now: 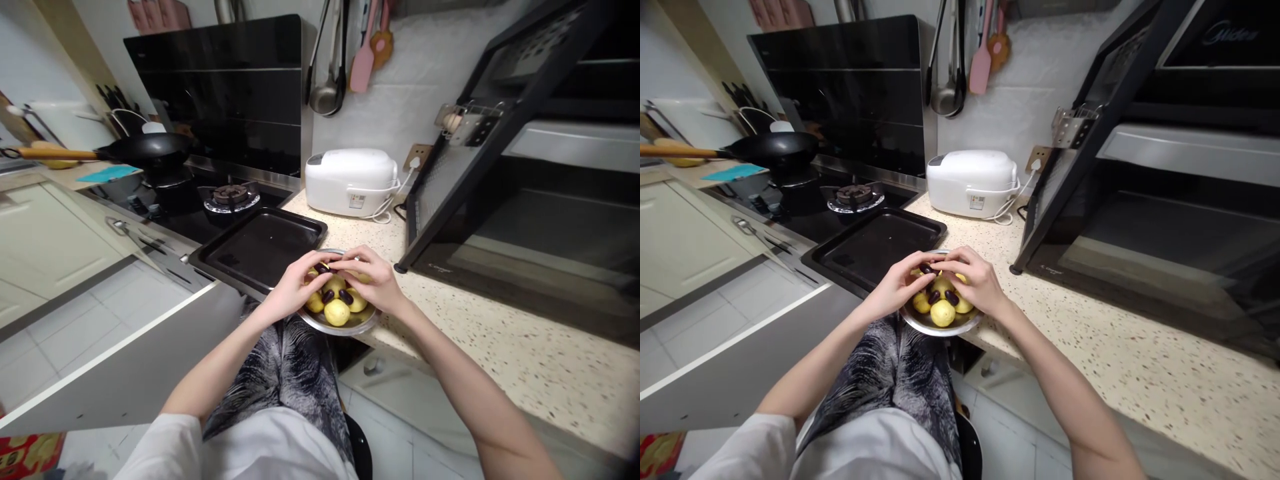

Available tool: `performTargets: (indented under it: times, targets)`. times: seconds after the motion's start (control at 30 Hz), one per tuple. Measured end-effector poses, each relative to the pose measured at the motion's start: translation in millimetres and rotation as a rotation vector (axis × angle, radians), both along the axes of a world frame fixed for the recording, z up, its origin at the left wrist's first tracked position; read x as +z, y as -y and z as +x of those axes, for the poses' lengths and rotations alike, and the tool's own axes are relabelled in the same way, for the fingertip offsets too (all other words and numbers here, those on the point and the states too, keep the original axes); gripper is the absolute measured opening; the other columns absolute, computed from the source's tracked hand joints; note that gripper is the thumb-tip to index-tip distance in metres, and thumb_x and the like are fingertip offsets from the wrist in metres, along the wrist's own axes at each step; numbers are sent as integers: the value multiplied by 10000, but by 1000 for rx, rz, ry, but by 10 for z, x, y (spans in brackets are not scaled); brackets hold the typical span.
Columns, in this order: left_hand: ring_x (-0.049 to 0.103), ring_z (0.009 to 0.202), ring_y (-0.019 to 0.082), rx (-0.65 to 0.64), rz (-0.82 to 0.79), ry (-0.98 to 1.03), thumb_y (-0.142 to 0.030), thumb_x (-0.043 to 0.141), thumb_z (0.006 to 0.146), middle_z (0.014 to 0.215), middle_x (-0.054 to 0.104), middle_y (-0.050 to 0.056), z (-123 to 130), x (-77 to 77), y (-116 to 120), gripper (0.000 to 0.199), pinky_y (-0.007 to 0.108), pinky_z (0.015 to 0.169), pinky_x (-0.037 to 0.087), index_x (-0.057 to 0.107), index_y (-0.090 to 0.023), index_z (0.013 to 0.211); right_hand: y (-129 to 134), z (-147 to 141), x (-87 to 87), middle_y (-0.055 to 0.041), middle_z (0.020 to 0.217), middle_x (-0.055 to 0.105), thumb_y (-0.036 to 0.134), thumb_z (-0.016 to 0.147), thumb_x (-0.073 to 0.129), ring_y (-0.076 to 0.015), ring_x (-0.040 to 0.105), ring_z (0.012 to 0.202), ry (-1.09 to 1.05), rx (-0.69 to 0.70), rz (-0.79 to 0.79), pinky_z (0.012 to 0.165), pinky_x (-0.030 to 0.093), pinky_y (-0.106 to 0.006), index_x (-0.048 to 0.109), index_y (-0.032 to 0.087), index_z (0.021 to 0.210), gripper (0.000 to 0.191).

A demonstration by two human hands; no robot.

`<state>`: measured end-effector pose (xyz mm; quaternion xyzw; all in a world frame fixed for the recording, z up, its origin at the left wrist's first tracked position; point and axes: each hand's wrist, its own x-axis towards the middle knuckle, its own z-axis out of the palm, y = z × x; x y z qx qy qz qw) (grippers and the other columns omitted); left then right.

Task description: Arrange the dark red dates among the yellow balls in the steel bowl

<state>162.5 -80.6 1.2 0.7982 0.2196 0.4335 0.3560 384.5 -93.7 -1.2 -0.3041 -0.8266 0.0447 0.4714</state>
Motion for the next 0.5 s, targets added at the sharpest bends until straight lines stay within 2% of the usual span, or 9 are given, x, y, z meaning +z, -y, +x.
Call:
performTargets:
  times: [0.13, 0.27, 0.33, 0.5]
  targets:
    - [629, 1299, 263, 3, -67, 11, -251, 600, 1018, 1383, 670, 115, 32, -45, 21, 331, 418, 1111, 525, 675, -242, 1341, 1, 1, -6, -61, 1028, 684, 242, 1003, 609, -224, 671, 972, 21, -40, -26, 850, 606, -407, 786, 321, 1096, 215]
    - [612, 1336, 262, 41, -68, 9, -251, 603, 1014, 1447, 643, 110, 13, -71, 47, 394, 420, 1130, 518, 623, -249, 1408, 20, 1, 50, -69, 1045, 693, 257, 994, 609, -240, 669, 989, -38, -79, -82, 872, 598, -433, 775, 306, 1056, 184]
    - [650, 1261, 252, 105, -64, 28, -270, 609, 1013, 1384, 673, 113, -10, -94, 75, 363, 392, 1068, 556, 630, -234, 1373, 24, 19, 101, -69, 1033, 695, 259, 980, 626, -242, 664, 988, -100, -111, -112, 839, 593, -415, 760, 290, 1040, 150]
    - [688, 986, 197, 319, -62, 101, -316, 642, 1000, 1104, 701, 81, -79, -205, 185, 158, 301, 850, 594, 670, -200, 1103, -1, 138, 237, -53, 977, 718, 257, 927, 699, -201, 653, 861, -131, -111, -238, 683, 542, -332, 730, 240, 987, 70]
